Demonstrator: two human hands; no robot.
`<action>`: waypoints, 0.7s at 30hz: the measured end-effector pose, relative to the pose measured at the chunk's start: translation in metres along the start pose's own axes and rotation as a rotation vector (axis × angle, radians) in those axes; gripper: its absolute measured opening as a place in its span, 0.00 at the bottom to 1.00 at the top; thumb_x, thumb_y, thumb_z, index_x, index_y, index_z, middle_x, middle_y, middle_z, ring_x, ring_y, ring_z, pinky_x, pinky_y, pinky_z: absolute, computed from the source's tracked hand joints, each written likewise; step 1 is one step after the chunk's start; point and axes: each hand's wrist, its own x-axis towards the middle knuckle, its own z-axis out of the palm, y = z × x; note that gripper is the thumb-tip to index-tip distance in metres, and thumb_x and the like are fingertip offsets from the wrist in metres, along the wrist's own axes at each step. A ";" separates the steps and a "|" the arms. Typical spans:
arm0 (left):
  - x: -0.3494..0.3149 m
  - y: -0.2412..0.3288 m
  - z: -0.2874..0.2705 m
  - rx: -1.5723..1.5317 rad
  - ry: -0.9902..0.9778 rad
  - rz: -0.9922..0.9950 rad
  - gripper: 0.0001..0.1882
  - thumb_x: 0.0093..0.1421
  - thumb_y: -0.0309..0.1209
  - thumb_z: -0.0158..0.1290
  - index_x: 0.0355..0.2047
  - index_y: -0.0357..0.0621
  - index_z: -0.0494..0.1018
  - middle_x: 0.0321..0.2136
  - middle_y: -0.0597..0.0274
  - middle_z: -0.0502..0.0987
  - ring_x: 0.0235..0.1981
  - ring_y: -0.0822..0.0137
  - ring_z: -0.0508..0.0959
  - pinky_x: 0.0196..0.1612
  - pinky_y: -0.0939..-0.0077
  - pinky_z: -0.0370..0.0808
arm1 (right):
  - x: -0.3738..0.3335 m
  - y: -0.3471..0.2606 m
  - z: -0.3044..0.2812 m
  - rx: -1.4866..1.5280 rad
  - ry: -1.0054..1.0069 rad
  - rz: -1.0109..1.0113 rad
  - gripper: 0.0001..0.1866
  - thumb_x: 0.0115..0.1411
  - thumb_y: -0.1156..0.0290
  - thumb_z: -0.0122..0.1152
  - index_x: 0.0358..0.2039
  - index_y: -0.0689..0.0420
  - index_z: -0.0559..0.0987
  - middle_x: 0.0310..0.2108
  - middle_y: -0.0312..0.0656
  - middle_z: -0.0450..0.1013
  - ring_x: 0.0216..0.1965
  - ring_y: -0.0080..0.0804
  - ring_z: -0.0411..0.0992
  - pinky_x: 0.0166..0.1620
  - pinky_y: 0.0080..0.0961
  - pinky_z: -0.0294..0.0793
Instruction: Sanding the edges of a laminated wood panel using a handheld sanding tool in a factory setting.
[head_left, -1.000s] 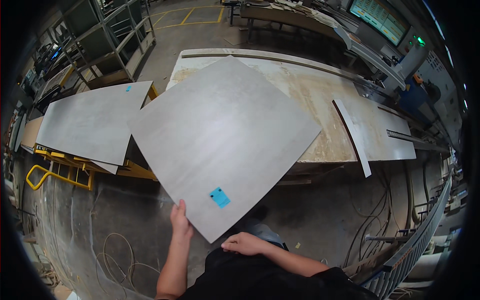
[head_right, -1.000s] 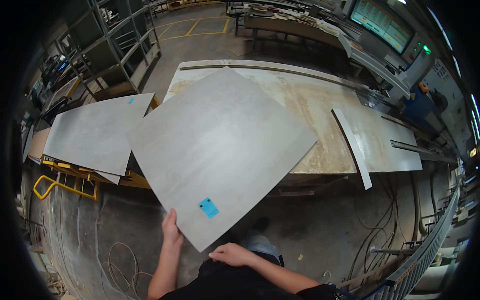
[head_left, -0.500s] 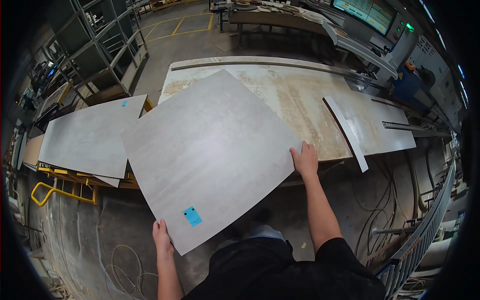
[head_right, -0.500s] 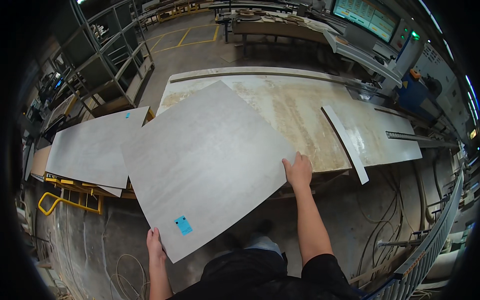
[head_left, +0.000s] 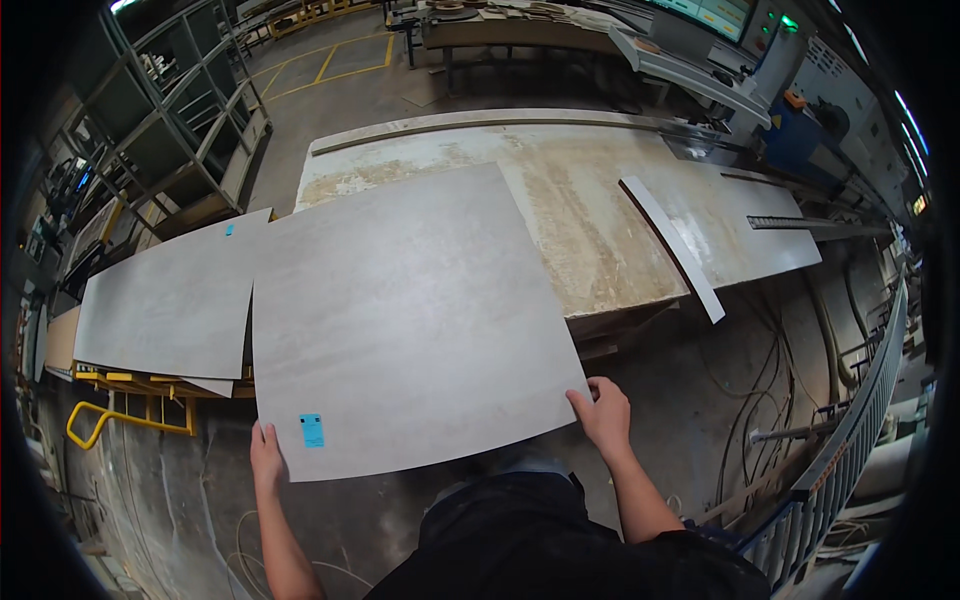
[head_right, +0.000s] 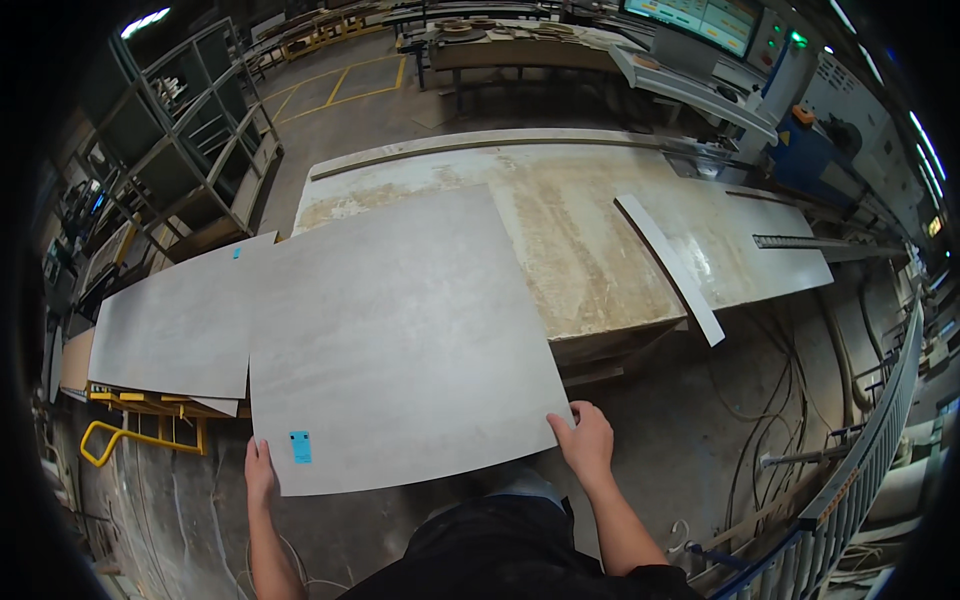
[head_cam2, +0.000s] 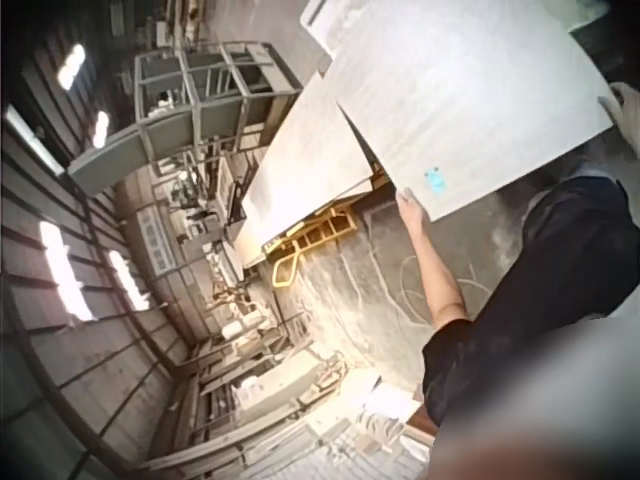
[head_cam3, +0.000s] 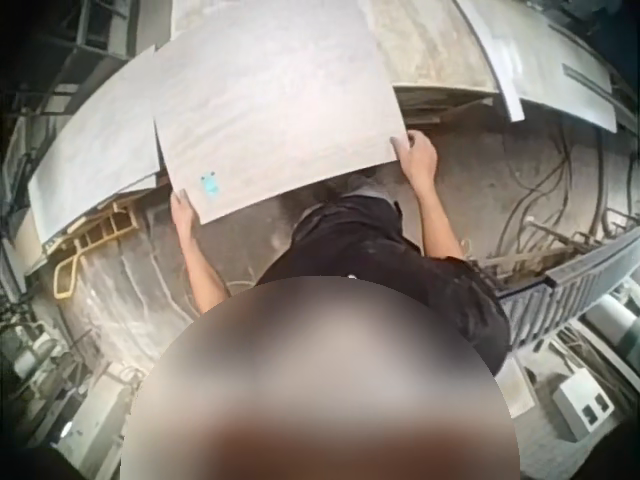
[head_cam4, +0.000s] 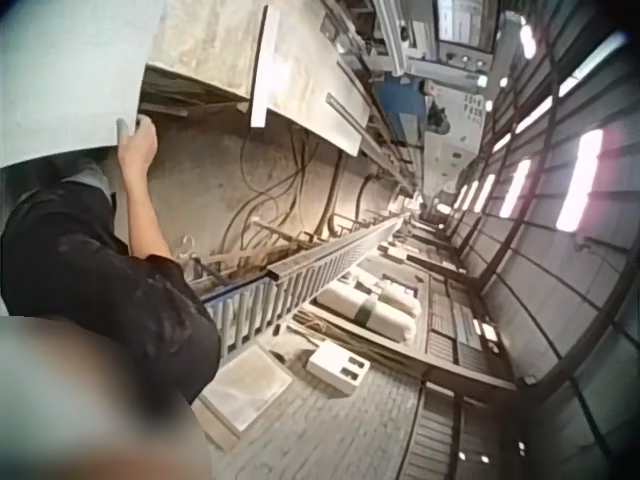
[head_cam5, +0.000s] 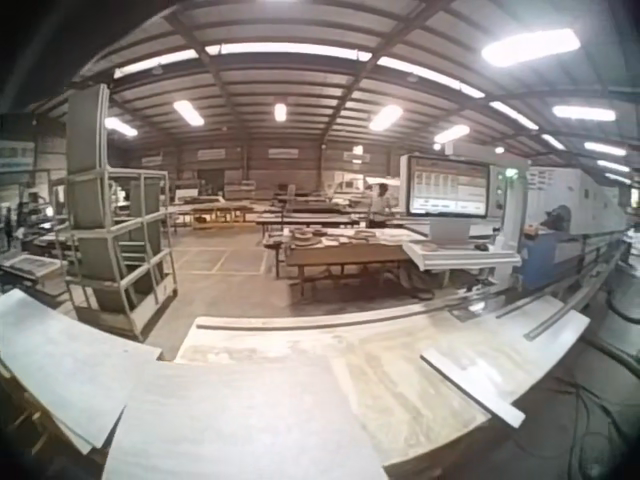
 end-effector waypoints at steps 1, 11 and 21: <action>0.014 0.007 -0.004 0.081 -0.025 0.000 0.23 0.71 0.39 0.43 0.59 0.36 0.65 0.52 0.48 0.75 0.53 0.57 0.74 0.56 0.67 0.69 | -0.006 -0.003 -0.004 0.069 -0.118 0.122 0.22 0.52 0.57 0.70 0.40 0.62 0.80 0.30 0.48 0.76 0.33 0.46 0.75 0.38 0.38 0.75; 0.070 0.055 0.005 0.739 0.369 0.385 0.22 0.65 0.39 0.52 0.53 0.38 0.73 0.52 0.44 0.71 0.54 0.46 0.70 0.57 0.60 0.67 | -0.059 0.003 0.026 0.767 -0.748 0.552 0.16 0.54 0.61 0.73 0.27 0.61 0.80 0.21 0.36 0.74 0.20 0.20 0.69 0.24 0.19 0.69; -0.190 0.119 0.157 0.409 -0.220 0.967 0.25 0.57 0.35 0.59 0.55 0.40 0.70 0.64 0.43 0.59 0.65 0.40 0.57 0.65 0.51 0.56 | -0.089 -0.033 0.055 0.849 -1.008 0.628 0.19 0.56 0.58 0.71 0.36 0.63 0.82 0.24 0.38 0.77 0.19 0.20 0.72 0.24 0.18 0.74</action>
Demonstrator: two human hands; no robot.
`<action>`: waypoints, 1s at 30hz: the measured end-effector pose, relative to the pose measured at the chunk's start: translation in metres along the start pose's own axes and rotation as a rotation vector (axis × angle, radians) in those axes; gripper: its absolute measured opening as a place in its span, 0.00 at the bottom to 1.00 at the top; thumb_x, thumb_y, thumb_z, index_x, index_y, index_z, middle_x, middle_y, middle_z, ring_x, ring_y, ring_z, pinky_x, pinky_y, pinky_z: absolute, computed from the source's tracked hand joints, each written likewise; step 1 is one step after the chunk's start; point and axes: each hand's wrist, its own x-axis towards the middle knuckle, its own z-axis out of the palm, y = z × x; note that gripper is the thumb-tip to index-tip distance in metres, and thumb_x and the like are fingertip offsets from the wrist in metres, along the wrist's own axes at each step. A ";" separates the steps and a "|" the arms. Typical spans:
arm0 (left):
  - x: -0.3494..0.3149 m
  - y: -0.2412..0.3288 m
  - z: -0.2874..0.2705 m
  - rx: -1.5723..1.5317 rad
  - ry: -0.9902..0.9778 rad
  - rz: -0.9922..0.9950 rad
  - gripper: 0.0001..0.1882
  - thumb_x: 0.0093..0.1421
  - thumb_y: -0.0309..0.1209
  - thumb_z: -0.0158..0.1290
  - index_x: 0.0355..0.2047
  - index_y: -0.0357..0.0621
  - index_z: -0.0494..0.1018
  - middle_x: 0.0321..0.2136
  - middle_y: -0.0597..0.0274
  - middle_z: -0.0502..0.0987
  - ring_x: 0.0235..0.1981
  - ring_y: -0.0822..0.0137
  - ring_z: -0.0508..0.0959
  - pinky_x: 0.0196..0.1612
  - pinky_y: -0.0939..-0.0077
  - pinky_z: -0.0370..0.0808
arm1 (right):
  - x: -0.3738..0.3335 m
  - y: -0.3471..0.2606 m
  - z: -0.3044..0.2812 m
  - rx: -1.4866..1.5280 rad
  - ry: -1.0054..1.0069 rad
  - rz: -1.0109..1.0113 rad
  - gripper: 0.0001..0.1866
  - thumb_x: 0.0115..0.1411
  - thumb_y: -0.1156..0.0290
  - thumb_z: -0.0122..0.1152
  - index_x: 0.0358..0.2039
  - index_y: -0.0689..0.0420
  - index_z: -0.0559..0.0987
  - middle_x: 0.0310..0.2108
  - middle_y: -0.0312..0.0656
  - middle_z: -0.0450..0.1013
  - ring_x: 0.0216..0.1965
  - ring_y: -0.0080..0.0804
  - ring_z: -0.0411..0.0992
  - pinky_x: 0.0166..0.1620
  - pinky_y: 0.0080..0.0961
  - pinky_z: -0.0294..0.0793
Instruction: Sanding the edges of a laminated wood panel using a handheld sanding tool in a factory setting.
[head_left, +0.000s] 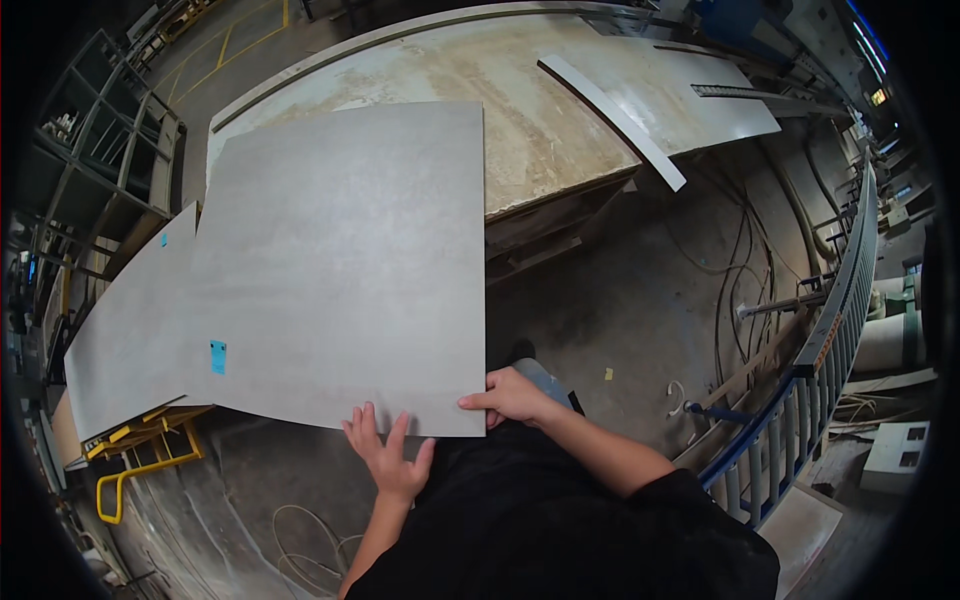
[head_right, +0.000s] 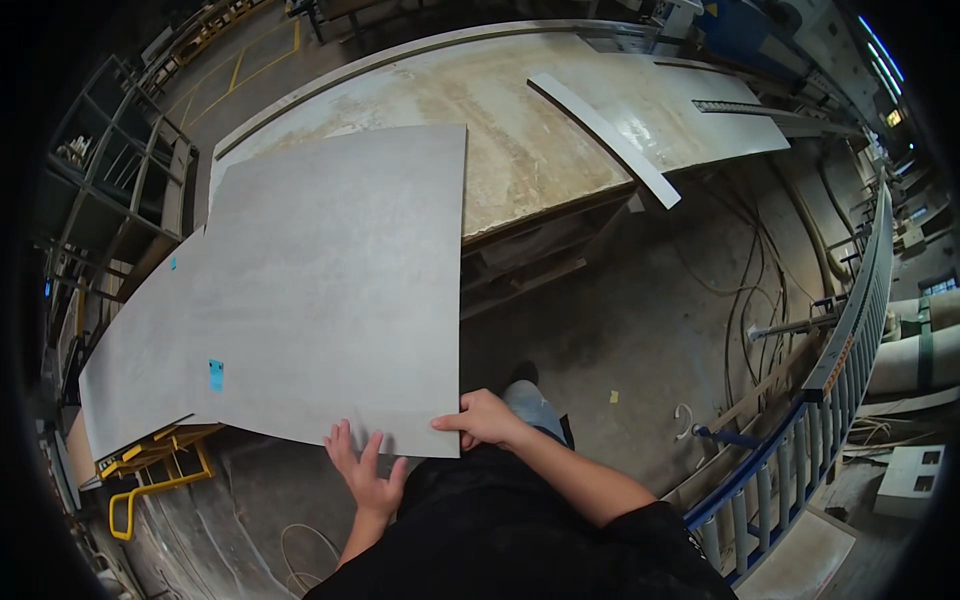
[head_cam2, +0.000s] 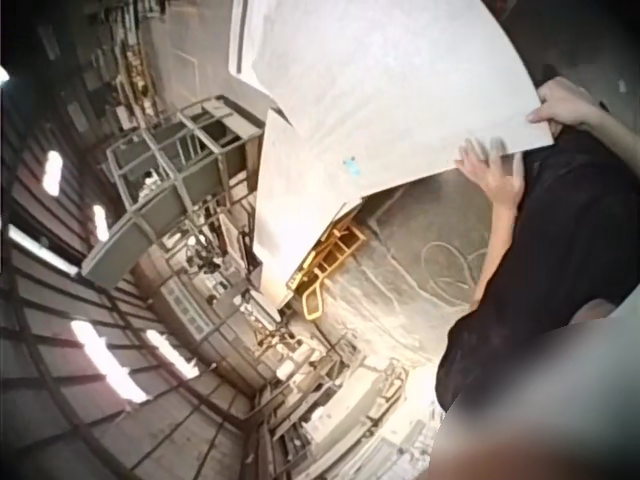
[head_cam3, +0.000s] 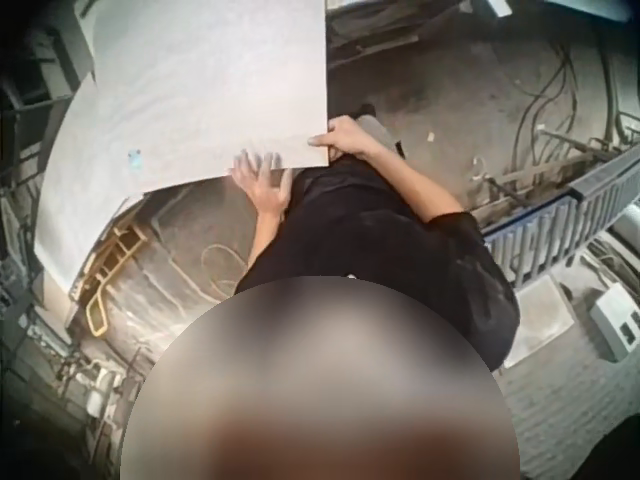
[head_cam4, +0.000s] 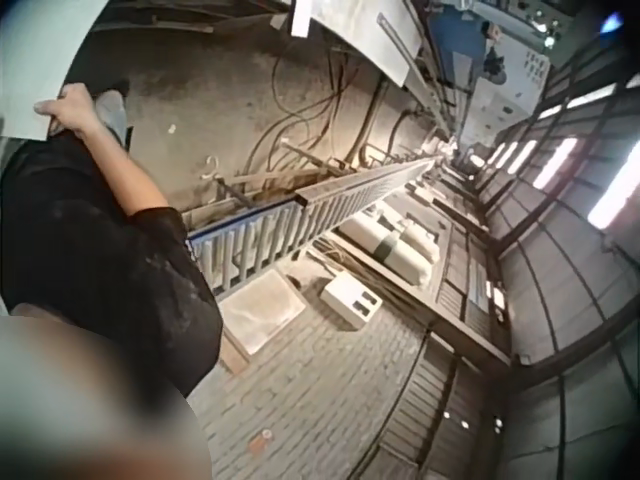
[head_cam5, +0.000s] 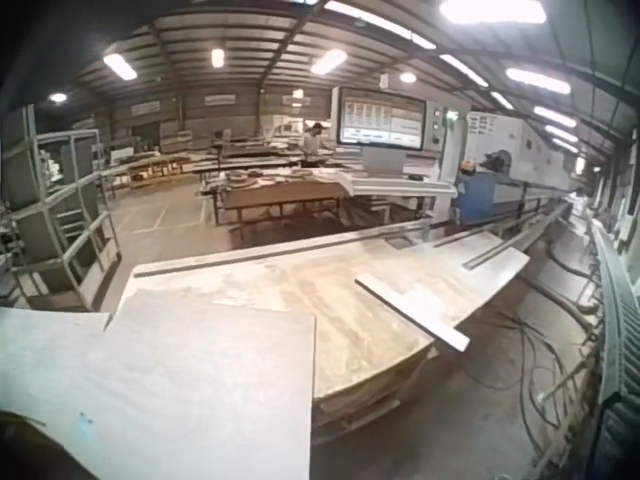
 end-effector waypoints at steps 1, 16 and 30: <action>-0.007 0.015 0.005 -0.084 0.067 -0.132 0.29 0.58 0.34 0.58 0.59 0.41 0.66 0.66 0.43 0.55 0.67 0.42 0.55 0.66 0.52 0.55 | 0.001 -0.002 0.003 -0.031 -0.027 0.026 0.19 0.57 0.56 0.69 0.35 0.62 0.82 0.26 0.37 0.77 0.21 0.19 0.72 0.24 0.18 0.73; 0.018 0.024 0.038 -0.877 0.729 -1.187 0.43 0.64 0.16 0.42 0.73 0.52 0.33 0.72 0.54 0.40 0.71 0.60 0.49 0.68 0.67 0.51 | 0.072 -0.027 -0.039 0.269 -0.004 -0.324 0.13 0.63 0.62 0.62 0.36 0.60 0.77 0.25 0.39 0.77 0.20 0.22 0.73 0.21 0.19 0.75; 0.005 -0.099 -0.029 -1.109 0.396 -1.003 0.48 0.56 0.14 0.46 0.73 0.51 0.37 0.71 0.58 0.50 0.68 0.59 0.57 0.67 0.66 0.55 | 0.038 0.000 0.034 0.499 -0.290 -0.056 0.17 0.67 0.69 0.56 0.52 0.62 0.70 0.48 0.45 0.74 0.45 0.35 0.77 0.50 0.35 0.79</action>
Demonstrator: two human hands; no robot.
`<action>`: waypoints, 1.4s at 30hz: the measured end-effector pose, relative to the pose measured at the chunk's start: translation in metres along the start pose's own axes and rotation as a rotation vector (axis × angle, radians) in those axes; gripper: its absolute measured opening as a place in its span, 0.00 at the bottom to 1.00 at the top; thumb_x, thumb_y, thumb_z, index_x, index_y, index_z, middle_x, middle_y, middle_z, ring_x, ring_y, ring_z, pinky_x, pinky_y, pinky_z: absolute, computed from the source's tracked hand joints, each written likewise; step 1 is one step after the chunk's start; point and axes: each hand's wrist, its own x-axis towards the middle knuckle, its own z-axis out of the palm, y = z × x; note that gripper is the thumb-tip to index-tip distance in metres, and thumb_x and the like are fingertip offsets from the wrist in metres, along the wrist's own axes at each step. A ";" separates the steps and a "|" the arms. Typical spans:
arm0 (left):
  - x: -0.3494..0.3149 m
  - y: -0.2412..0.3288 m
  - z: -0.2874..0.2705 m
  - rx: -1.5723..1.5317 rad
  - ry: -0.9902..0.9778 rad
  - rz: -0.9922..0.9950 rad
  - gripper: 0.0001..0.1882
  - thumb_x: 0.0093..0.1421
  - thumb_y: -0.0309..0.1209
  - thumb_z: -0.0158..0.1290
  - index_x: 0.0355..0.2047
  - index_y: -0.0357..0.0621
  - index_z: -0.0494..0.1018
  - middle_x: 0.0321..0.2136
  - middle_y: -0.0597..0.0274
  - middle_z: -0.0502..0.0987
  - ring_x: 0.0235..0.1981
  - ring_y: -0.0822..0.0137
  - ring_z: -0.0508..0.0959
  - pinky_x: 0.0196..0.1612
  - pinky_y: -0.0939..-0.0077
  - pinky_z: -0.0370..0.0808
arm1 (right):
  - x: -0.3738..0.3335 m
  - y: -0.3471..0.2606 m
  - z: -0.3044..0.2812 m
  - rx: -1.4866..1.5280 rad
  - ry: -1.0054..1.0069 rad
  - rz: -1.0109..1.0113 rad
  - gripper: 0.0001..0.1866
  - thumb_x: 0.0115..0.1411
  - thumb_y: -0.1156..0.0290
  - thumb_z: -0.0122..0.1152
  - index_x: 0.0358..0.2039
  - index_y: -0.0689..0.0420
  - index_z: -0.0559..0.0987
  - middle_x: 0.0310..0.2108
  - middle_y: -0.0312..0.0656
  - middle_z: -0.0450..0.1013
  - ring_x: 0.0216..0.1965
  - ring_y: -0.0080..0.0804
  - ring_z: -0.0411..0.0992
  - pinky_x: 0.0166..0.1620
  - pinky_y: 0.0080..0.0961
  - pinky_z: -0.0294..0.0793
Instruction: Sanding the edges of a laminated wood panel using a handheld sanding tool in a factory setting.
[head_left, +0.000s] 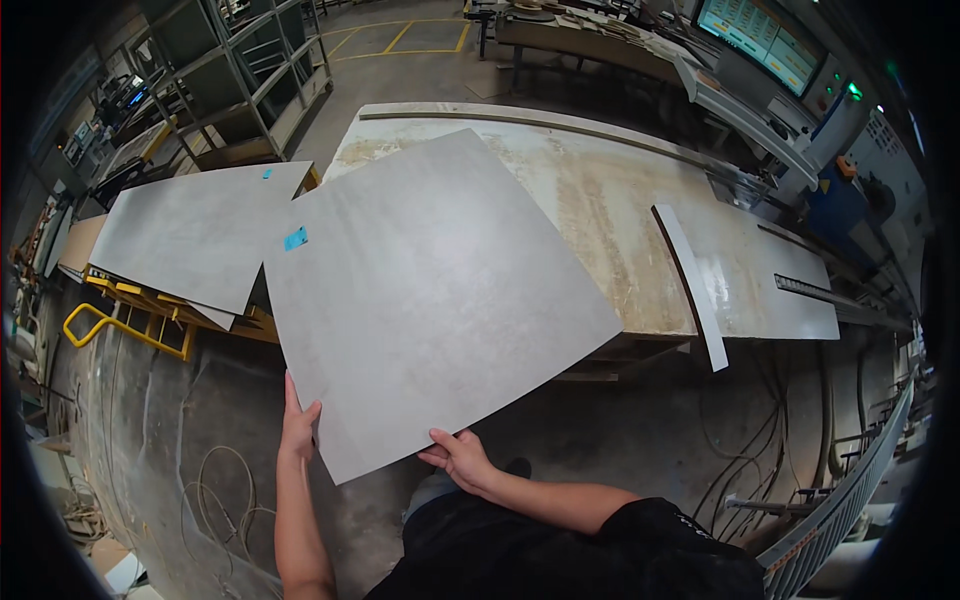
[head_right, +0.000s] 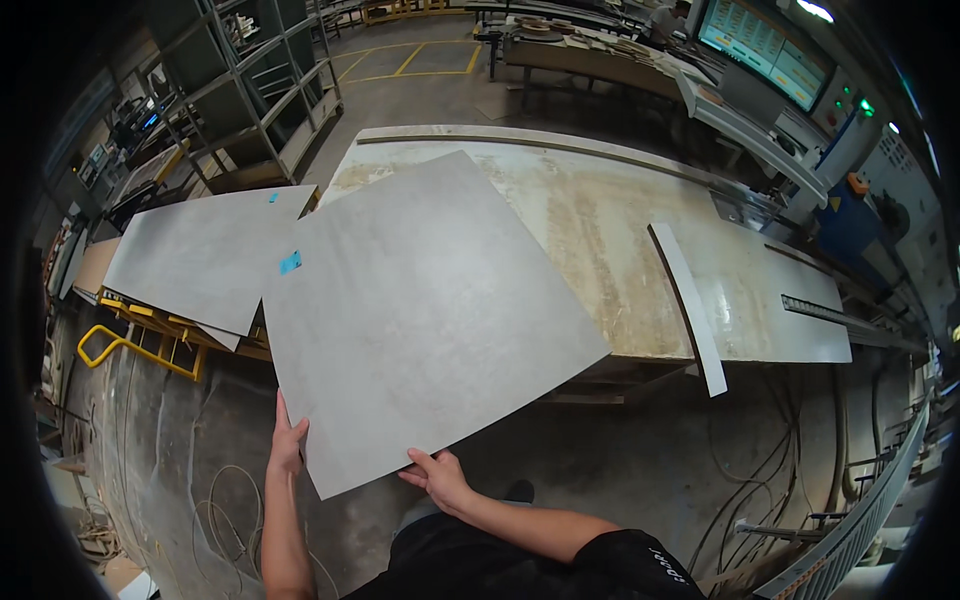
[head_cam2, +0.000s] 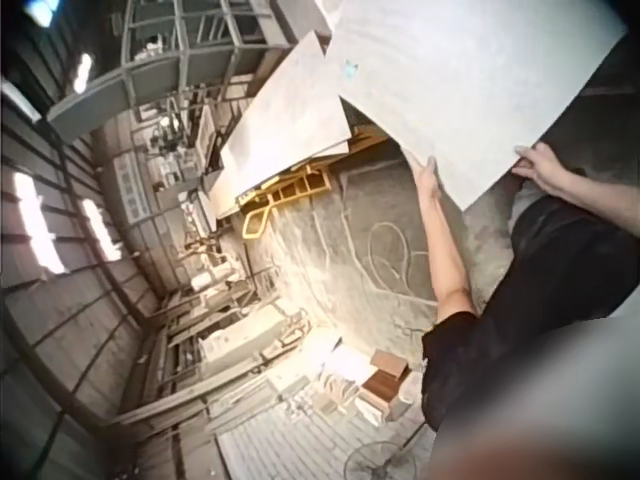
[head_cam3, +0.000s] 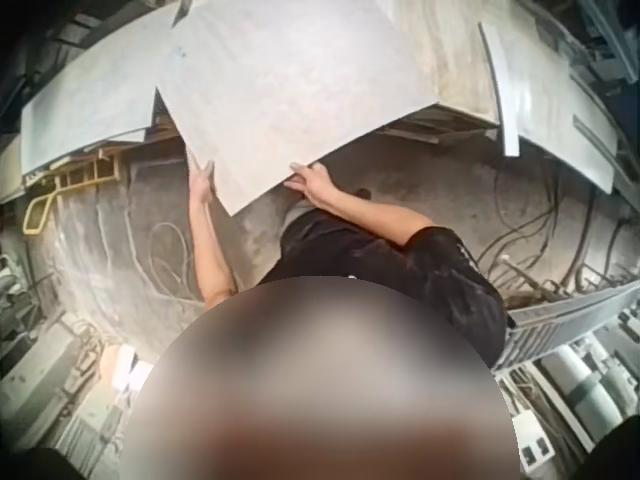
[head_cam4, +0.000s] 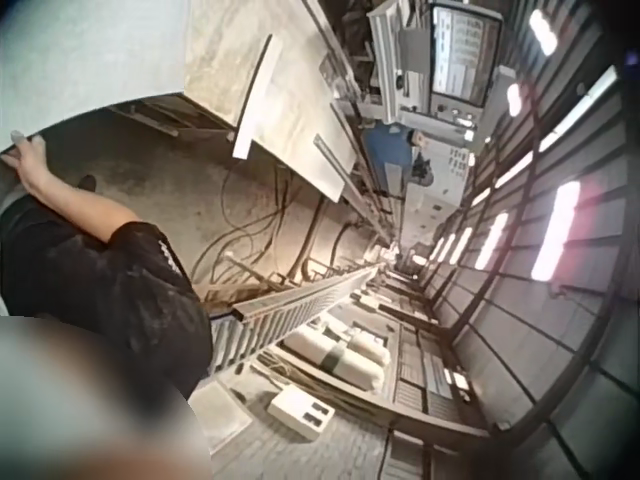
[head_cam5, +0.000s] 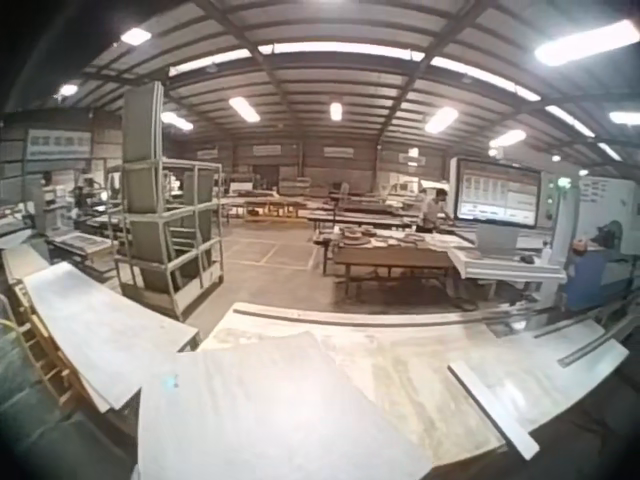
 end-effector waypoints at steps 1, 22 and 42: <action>0.009 0.005 0.000 -0.006 0.001 -0.001 0.48 0.56 0.14 0.46 0.73 0.51 0.37 0.71 0.58 0.50 0.68 0.59 0.57 0.67 0.66 0.55 | 0.002 0.001 0.004 -0.005 0.002 0.000 0.17 0.67 0.69 0.56 0.52 0.62 0.70 0.48 0.45 0.74 0.45 0.35 0.77 0.50 0.35 0.79; 0.012 -0.033 -0.100 0.189 0.127 0.263 0.26 0.52 0.16 0.63 0.53 0.38 0.75 0.45 0.61 0.80 0.40 0.73 0.79 0.43 0.79 0.78 | 0.056 0.029 0.063 -0.125 0.079 0.090 0.20 0.71 0.57 0.46 0.50 0.63 0.71 0.46 0.55 0.76 0.39 0.41 0.80 0.42 0.37 0.83; 0.022 -0.068 -0.124 0.430 0.363 0.350 0.16 0.68 0.23 0.49 0.55 0.33 0.73 0.49 0.53 0.78 0.45 0.67 0.80 0.49 0.71 0.80 | -0.099 -0.190 -0.104 -0.980 0.694 -0.638 0.10 0.63 0.70 0.61 0.40 0.63 0.79 0.33 0.39 0.79 0.33 0.21 0.76 0.35 0.20 0.76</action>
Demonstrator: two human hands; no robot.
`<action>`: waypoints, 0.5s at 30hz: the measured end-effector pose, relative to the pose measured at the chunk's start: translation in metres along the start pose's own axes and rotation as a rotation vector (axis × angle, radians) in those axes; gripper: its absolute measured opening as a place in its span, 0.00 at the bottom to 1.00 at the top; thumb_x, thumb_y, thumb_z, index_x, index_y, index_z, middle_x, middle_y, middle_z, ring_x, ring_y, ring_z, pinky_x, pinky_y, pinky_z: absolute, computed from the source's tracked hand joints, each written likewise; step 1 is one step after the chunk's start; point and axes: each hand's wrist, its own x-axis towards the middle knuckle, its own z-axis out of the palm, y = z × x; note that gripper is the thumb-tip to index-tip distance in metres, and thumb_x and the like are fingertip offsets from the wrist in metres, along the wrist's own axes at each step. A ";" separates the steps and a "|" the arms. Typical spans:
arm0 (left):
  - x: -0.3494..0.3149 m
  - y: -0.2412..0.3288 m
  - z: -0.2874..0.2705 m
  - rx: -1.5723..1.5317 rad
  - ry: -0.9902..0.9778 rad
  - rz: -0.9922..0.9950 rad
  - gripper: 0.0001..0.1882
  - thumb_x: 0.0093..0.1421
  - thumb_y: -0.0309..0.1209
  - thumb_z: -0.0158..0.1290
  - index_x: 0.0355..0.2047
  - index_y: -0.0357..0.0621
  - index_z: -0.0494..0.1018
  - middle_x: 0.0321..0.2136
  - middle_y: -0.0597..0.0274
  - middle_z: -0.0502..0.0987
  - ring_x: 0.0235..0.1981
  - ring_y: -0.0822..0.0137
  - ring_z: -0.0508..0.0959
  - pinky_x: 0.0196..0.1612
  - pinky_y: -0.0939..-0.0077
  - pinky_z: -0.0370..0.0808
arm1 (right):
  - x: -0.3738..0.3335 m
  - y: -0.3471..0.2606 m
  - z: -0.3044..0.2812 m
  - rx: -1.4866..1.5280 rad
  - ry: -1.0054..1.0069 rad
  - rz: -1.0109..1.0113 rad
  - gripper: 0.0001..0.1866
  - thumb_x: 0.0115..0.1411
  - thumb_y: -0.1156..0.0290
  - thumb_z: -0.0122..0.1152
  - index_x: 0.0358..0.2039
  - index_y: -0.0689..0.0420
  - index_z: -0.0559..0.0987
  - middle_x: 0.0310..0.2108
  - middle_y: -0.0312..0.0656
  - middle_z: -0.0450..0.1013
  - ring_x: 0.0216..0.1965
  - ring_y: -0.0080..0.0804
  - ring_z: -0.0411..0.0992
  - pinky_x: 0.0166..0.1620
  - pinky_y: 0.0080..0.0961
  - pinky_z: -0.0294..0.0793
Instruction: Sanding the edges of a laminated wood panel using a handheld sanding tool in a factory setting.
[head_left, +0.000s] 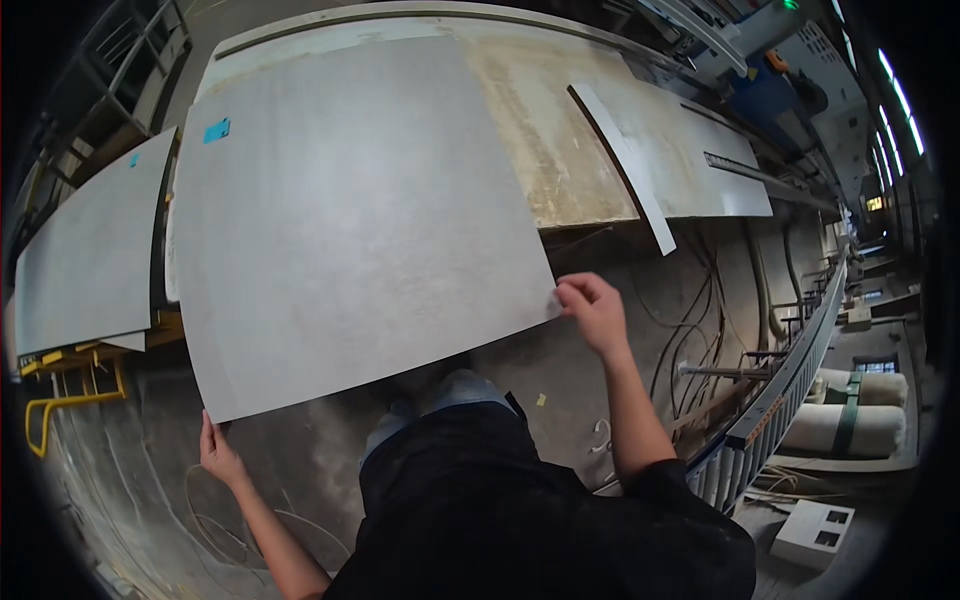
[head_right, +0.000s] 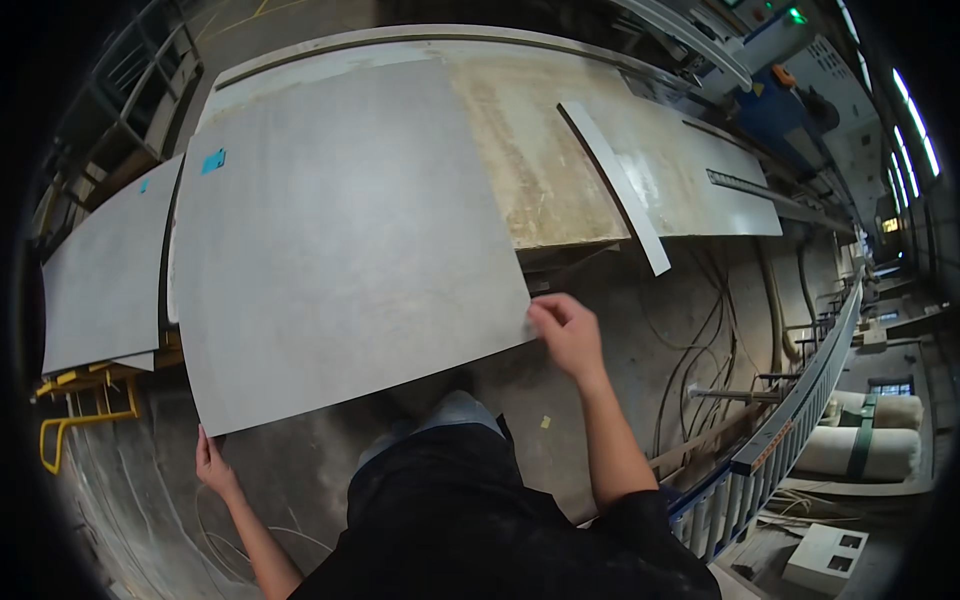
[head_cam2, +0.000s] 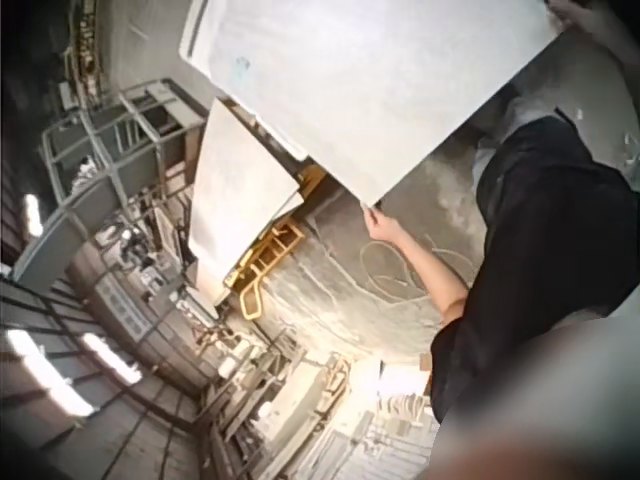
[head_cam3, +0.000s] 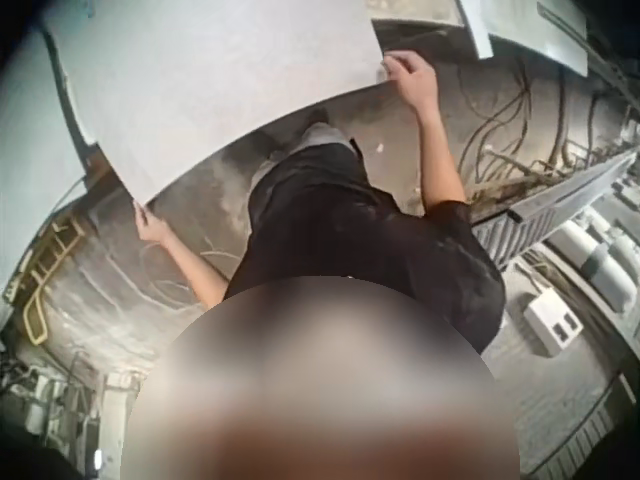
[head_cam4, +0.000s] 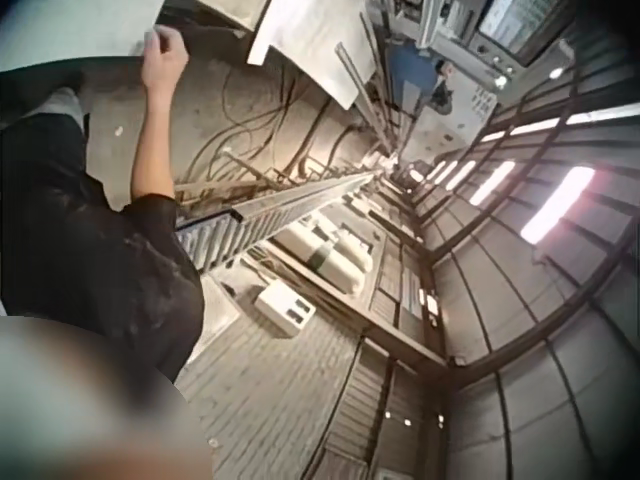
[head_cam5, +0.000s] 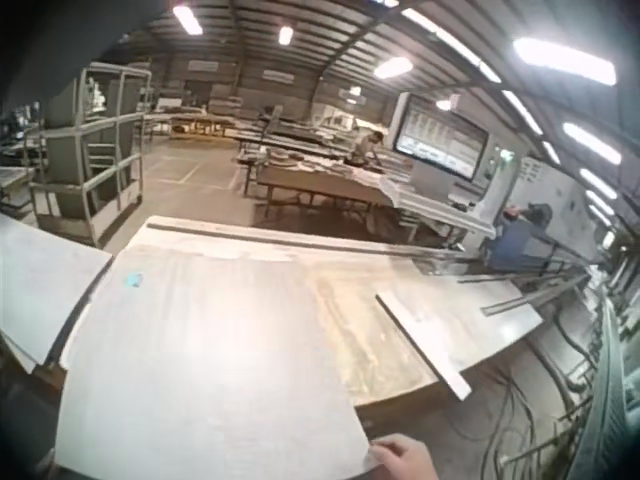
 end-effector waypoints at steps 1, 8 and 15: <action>0.001 0.002 0.001 0.004 0.003 -0.017 0.17 0.68 0.24 0.49 0.55 0.32 0.72 0.49 0.54 0.78 0.46 0.67 0.79 0.50 0.72 0.79 | 0.018 0.012 -0.023 -0.150 0.102 -0.110 0.11 0.61 0.70 0.63 0.40 0.63 0.80 0.33 0.37 0.78 0.34 0.20 0.75 0.37 0.20 0.76; -0.006 0.114 0.031 0.692 -0.058 0.376 0.14 0.64 0.26 0.54 0.49 0.37 0.77 0.46 0.53 0.79 0.52 0.59 0.77 0.57 0.67 0.71 | 0.170 0.080 -0.163 -0.973 0.587 -0.410 0.28 0.59 0.52 0.62 0.54 0.59 0.76 0.55 0.62 0.68 0.57 0.58 0.66 0.60 0.44 0.65; -0.042 0.221 0.157 0.624 -0.612 0.711 0.03 0.60 0.21 0.53 0.33 0.37 0.77 0.38 0.52 0.79 0.47 0.53 0.78 0.53 0.62 0.72 | 0.237 0.098 -0.167 -0.987 0.433 -0.173 0.39 0.57 0.43 0.60 0.61 0.59 0.69 0.57 0.57 0.69 0.57 0.53 0.68 0.59 0.41 0.67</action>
